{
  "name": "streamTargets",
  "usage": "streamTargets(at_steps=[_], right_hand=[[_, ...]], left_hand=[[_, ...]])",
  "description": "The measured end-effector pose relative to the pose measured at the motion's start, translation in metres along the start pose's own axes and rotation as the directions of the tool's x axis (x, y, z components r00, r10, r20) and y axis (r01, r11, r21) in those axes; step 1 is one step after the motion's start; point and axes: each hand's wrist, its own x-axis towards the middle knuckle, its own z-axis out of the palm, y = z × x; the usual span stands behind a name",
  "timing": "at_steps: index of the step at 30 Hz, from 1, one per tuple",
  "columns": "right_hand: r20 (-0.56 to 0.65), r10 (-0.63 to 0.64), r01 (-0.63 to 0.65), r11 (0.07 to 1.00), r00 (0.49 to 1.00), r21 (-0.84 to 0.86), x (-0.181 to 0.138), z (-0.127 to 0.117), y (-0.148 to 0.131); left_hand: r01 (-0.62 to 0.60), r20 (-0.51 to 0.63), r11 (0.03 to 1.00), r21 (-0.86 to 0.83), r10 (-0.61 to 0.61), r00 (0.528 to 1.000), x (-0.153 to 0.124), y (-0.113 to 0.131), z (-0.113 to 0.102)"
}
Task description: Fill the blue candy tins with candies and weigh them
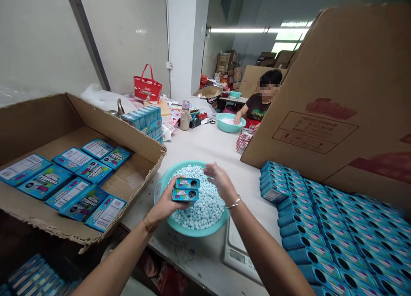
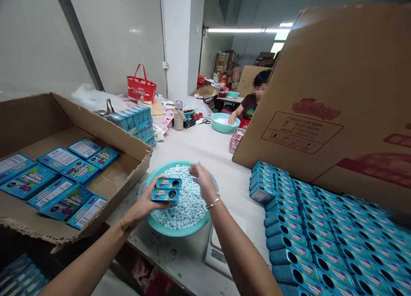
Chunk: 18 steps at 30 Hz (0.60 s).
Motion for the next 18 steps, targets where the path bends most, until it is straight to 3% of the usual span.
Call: streamTargets(at_steps=[4, 7, 12, 15, 18], right_hand=[[-0.094, -0.045, 0.055, 0.992, 0.995, 0.109, -0.032, -0.061, -0.011], [-0.184, -0.036, 0.077, 0.972, 0.982, 0.221, -0.069, -0.098, -0.005], [-0.38, -0.005, 0.148, 0.926, 0.925, 0.347, -0.125, -0.141, 0.015], [-0.504, 0.015, 0.202, 0.906, 0.863, 0.372, -0.144, -0.165, 0.025], [-0.541, 0.033, 0.208, 0.902, 0.841, 0.377, -0.156, -0.184, 0.033]], left_hand=[[-0.026, 0.086, 0.999, -0.043, 0.03, 0.996, -0.021, 0.013, -0.001], [-0.041, 0.187, 0.994, -0.098, 0.059, 0.981, -0.032, 0.025, 0.022], [0.128, 0.387, 0.956, -0.265, -0.016, 0.922, -0.039, 0.025, 0.1], [0.161, 0.4, 0.951, -0.263, -0.045, 0.916, -0.039, 0.002, 0.151], [0.112, 0.349, 0.981, -0.156, -0.052, 0.936, -0.033, -0.029, 0.188]])
